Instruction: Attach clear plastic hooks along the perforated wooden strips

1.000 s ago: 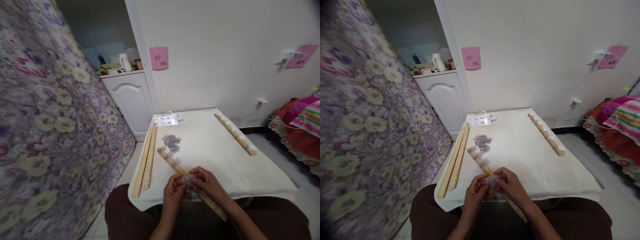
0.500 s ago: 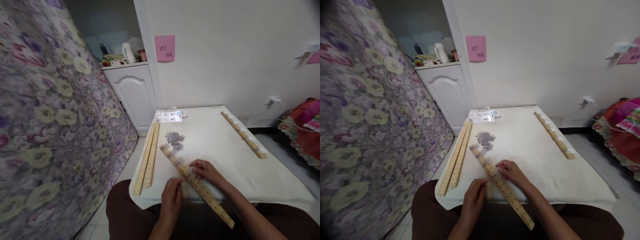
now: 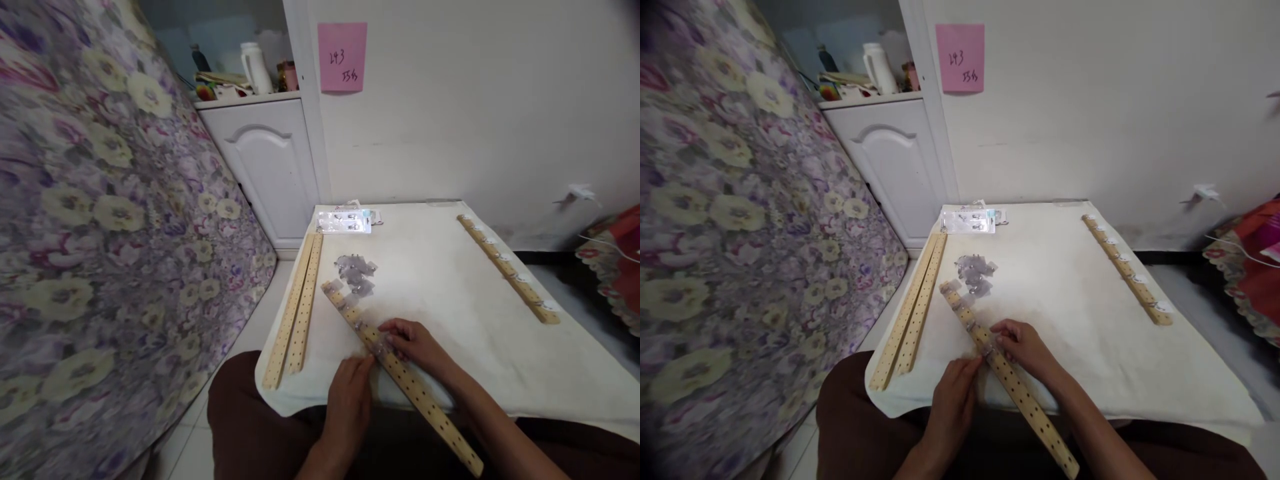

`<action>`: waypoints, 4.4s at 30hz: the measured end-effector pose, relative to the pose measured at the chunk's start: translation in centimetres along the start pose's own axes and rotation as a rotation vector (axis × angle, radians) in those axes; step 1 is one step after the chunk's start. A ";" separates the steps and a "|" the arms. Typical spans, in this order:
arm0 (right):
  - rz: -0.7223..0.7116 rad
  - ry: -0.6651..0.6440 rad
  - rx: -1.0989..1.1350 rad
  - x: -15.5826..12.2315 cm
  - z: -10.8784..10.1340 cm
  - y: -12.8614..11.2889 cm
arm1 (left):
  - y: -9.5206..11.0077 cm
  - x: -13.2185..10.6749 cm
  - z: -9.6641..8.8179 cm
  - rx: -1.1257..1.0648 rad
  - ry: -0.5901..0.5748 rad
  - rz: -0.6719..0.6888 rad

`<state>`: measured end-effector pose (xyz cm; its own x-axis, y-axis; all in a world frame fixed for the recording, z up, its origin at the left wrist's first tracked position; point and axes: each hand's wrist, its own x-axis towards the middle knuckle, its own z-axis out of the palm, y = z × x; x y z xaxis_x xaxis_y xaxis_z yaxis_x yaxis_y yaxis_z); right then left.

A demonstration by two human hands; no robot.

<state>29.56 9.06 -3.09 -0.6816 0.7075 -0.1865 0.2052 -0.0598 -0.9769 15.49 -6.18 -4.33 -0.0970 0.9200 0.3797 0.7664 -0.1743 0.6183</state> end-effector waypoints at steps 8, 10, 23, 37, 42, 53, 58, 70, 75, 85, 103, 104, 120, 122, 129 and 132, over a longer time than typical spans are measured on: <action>-0.006 0.036 -0.061 -0.2 0.3 -0.3 | -0.4 -0.1 0.3 0.046 0.019 -0.018; -0.022 0.043 -0.099 -0.2 0.3 -0.3 | -0.4 -0.1 0.4 0.052 0.025 -0.013; -0.054 0.096 -0.186 -0.1 0.2 0.1 | -0.4 0.2 0.7 0.131 -0.012 -0.022; -0.046 0.094 -0.193 -0.1 0.3 0.1 | -0.3 0.2 0.6 0.152 -0.026 -0.032; -0.054 0.093 -0.212 -0.1 0.2 0.4 | -0.3 0.2 0.7 0.157 -0.032 -0.043; -0.064 0.096 -0.224 -0.2 0.2 0.6 | -0.3 0.2 0.6 0.178 -0.057 -0.059; -0.060 0.096 -0.211 -0.2 0.2 0.7 | -0.2 0.2 0.7 0.186 -0.056 -0.067; -0.063 0.097 -0.255 -0.3 0.2 0.8 | -0.1 0.2 1.0 0.228 -0.060 -0.059; -0.087 0.099 -0.299 -0.5 0.3 0.0 | -0.1 0.2 1.0 0.253 -0.081 -0.062; -0.047 0.177 -0.376 -0.4 0.9 0.1 | -0.1 0.3 1.0 0.255 -0.075 -0.060; 0.007 0.141 -0.298 0.7 0.8 0.9 | 0.1 0.5 0.9 0.322 -0.099 -0.079; 0.005 0.137 -0.284 0.7 0.8 0.9 | 0.1 0.5 0.9 0.326 -0.099 -0.084; -0.072 0.104 -0.223 0.0 0.9 0.6 | -0.1 0.4 0.9 0.320 -0.161 -0.167; -0.083 0.104 -0.197 -0.3 0.8 0.7 | -0.2 0.3 0.9 0.314 -0.138 -0.149; -0.068 0.212 -0.220 0.4 -0.8 0.8 | -0.7 -0.2 1.2 0.294 0.025 -0.044; -0.123 0.290 -0.350 2.4 -1.6 0.2 | -0.9 -0.4 1.3 0.313 0.084 0.001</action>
<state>29.07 11.88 -3.55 -0.5017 0.8649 0.0139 0.3935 0.2425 -0.8868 15.66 -5.92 -5.92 -0.1378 0.8854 0.4439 0.9235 -0.0471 0.3806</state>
